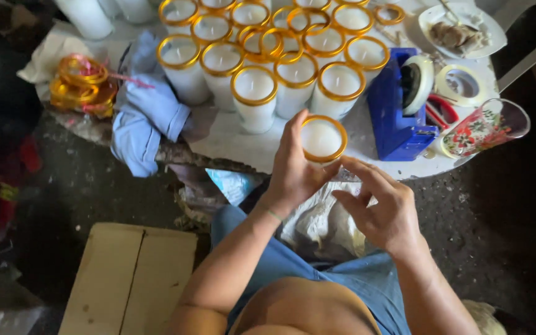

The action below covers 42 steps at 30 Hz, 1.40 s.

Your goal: The person places gold rings onto the rims of white candles and adjusts them by hand. They repeatedly pick up candles, fit the rings, and set the finished items back on the table.

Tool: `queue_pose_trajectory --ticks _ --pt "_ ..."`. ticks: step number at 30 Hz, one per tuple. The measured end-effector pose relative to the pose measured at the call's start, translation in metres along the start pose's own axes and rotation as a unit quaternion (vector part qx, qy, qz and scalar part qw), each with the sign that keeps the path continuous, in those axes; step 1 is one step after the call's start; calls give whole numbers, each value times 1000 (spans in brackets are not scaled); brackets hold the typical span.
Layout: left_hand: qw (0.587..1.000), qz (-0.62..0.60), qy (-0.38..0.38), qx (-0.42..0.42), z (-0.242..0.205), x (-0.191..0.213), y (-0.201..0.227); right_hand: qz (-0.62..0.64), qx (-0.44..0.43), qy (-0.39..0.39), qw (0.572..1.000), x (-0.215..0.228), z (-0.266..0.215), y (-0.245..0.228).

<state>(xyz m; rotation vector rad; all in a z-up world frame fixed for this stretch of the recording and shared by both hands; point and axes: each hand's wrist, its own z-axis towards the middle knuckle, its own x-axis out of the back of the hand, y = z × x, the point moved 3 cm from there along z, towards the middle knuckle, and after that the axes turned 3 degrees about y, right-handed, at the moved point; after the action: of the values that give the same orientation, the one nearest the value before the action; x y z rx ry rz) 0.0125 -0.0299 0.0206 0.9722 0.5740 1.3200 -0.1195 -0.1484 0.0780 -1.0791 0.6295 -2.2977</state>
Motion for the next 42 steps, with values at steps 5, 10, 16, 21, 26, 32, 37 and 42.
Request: queue_pose_trajectory --ticks 5,10,16,21,26,32,37,42 --pt "999 -33 -38 9 9 5 -17 -62 16 13 998 6 -15 14" --pt "988 -116 -90 -45 21 12 -27 -73 97 8 993 12 33 50" --pt "970 -121 -207 -38 31 25 -23 34 142 -68 987 -7 62 24" --pt "996 -24 -87 21 5 24 11 -37 162 -12 986 -17 43 15" --pt "997 2 -45 66 3 21 5 -125 104 31 986 -7 15 18" --pt "996 -21 -61 57 8 22 -10 0 69 -6 998 -2 -17 14" --pt "998 -44 -36 14 7 26 -7 -40 107 59 992 3 19 57" --pt "996 -57 -69 4 11 29 -11 10 43 70 997 -19 56 61"
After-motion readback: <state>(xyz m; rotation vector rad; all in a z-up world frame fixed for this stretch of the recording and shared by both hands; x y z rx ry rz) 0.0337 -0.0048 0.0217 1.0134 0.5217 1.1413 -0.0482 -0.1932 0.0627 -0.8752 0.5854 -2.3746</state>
